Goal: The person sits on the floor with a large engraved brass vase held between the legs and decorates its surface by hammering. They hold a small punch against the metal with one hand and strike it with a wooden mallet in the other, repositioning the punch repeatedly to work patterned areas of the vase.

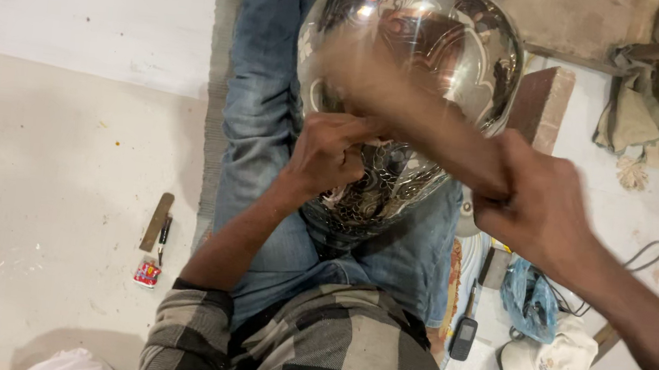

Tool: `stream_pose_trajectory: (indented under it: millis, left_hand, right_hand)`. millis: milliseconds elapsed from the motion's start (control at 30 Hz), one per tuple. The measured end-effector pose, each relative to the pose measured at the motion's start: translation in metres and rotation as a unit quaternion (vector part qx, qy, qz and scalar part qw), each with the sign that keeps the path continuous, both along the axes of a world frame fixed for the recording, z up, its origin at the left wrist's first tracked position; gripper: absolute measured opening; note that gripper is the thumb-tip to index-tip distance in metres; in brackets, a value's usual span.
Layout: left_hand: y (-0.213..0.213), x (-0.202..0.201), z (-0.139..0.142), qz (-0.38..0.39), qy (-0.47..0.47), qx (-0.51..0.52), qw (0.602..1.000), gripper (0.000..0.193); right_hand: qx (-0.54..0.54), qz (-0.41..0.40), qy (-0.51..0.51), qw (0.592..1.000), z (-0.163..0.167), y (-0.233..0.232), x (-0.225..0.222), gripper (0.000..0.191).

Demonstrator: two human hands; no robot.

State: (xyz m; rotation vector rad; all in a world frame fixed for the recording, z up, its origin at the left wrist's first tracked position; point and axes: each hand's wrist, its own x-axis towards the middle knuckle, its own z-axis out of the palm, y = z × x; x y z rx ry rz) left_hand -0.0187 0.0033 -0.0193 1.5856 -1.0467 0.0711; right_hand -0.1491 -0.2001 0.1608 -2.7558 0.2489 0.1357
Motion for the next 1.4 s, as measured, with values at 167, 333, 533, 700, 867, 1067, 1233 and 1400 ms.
stream_pose_trajectory:
  millis: [167,333,533,700,867,1067,1233,1400]
  left_hand:
    - [-0.001,-0.020,0.009,0.100,0.061,-0.036,0.992,0.043]
    - [-0.007,-0.034,0.019,0.158,0.111,-0.075,0.978,0.024]
    - [-0.011,-0.036,0.020,0.173,0.148,-0.124,0.966,0.022]
    - [-0.012,-0.025,0.018,0.079,0.154,-0.126,0.977,0.023]
    - [-0.004,-0.010,0.019,0.021,0.037,-0.061,0.997,0.039]
    - [-0.002,-0.009,0.012,0.004,0.029,-0.044,0.999,0.047]
    - [-0.004,0.001,0.001,-0.040,-0.032,-0.017,0.999,0.052]
    - [-0.002,0.007,0.005,-0.065,0.002,0.064,0.996,0.049]
  right_hand:
    - [0.016,0.067,0.022,0.997,0.018,-0.002,0.028,0.041]
    - [-0.070,0.106,0.089,0.988,0.032,0.005,0.051,0.034]
    - [-0.143,0.114,0.121,0.976,0.035,0.013,0.055,0.031]
    - [0.129,-0.013,0.065,0.989,-0.011,0.005,0.037,0.035]
    - [0.201,-0.011,-0.065,0.977,-0.040,-0.003,0.014,0.048]
    - [0.253,0.001,-0.145,0.957,-0.017,0.005,0.016,0.030]
    - [0.045,0.017,-0.036,0.998,0.005,-0.002,0.009,0.037]
    - [0.005,-0.010,0.019,1.000,-0.006,-0.003,-0.007,0.039]
